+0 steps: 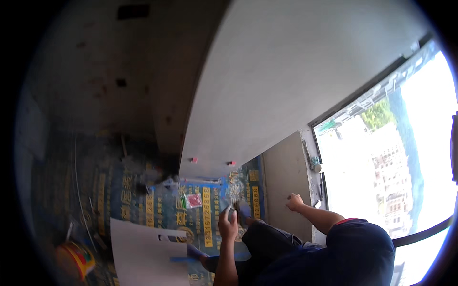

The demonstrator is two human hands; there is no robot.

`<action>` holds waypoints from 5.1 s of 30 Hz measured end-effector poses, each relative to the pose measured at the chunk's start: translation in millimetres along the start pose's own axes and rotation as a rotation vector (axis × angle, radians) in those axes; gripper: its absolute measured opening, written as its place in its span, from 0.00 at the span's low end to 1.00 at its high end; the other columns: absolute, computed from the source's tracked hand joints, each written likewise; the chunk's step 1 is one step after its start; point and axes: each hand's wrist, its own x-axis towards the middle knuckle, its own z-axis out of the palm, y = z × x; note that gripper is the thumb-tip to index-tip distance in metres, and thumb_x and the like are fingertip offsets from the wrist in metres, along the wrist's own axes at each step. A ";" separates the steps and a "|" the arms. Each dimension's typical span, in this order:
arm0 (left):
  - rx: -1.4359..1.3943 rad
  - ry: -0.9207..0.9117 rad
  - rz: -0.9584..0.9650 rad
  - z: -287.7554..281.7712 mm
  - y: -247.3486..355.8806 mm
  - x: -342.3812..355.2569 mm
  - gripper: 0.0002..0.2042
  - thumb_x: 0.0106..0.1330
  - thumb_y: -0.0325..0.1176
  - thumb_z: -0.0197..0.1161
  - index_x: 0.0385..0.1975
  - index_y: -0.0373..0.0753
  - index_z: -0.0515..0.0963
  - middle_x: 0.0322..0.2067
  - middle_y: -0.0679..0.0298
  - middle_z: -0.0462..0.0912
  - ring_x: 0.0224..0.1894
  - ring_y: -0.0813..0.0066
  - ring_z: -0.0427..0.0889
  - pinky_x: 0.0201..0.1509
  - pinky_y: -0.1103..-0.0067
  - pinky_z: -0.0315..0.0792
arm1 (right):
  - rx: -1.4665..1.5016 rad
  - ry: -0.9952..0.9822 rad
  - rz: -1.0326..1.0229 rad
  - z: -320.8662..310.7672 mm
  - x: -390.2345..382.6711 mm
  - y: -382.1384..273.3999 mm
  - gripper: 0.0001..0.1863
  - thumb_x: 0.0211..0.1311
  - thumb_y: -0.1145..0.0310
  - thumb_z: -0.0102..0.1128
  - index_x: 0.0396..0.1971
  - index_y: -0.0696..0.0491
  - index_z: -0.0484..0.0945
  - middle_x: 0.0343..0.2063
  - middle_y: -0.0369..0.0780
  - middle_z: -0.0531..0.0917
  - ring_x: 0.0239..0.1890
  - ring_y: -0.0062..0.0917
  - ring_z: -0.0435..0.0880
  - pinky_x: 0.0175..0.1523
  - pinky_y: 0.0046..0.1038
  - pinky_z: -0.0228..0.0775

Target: The person cuts a tile using a circular saw, wipes the tile surface, and uses a suction cup tool to position and install the tile onto a wall.

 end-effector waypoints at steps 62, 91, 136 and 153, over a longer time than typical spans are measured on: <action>0.139 0.676 -0.933 -31.1 109.9 -162.7 0.17 0.60 0.45 0.59 0.34 0.35 0.80 0.28 0.53 0.83 0.37 0.63 0.82 0.46 0.66 0.75 | 1.117 0.325 -0.328 -351.8 378.4 -125.6 0.36 0.47 0.59 0.74 0.56 0.57 0.72 0.52 0.45 0.77 0.52 0.39 0.77 0.54 0.40 0.69; -0.606 0.935 -1.158 -0.8 -10.2 -465.3 0.12 0.63 0.35 0.63 0.41 0.34 0.79 0.36 0.58 0.83 0.36 0.68 0.83 0.40 0.74 0.77 | -0.252 -0.612 -0.294 57.1 101.1 -78.9 0.23 0.48 0.62 0.70 0.44 0.58 0.79 0.32 0.47 0.82 0.37 0.37 0.80 0.42 0.44 0.69; -1.176 1.168 -1.626 -13.5 18.5 -632.4 0.13 0.65 0.32 0.60 0.46 0.32 0.75 0.37 0.57 0.82 0.38 0.67 0.84 0.41 0.75 0.76 | 0.176 -0.824 -0.708 466.8 -295.9 -617.4 0.38 0.59 0.32 0.48 0.36 0.57 0.81 0.25 0.44 0.83 0.27 0.30 0.82 0.41 0.32 0.70; -0.896 0.874 -1.570 -240.5 -76.9 -760.9 0.16 0.68 0.37 0.59 0.51 0.35 0.73 0.41 0.57 0.82 0.42 0.64 0.84 0.50 0.70 0.76 | 0.153 -0.002 -0.963 413.9 -299.8 -451.9 0.20 0.63 0.56 0.55 0.45 0.56 0.74 0.39 0.49 0.78 0.46 0.44 0.77 0.49 0.41 0.70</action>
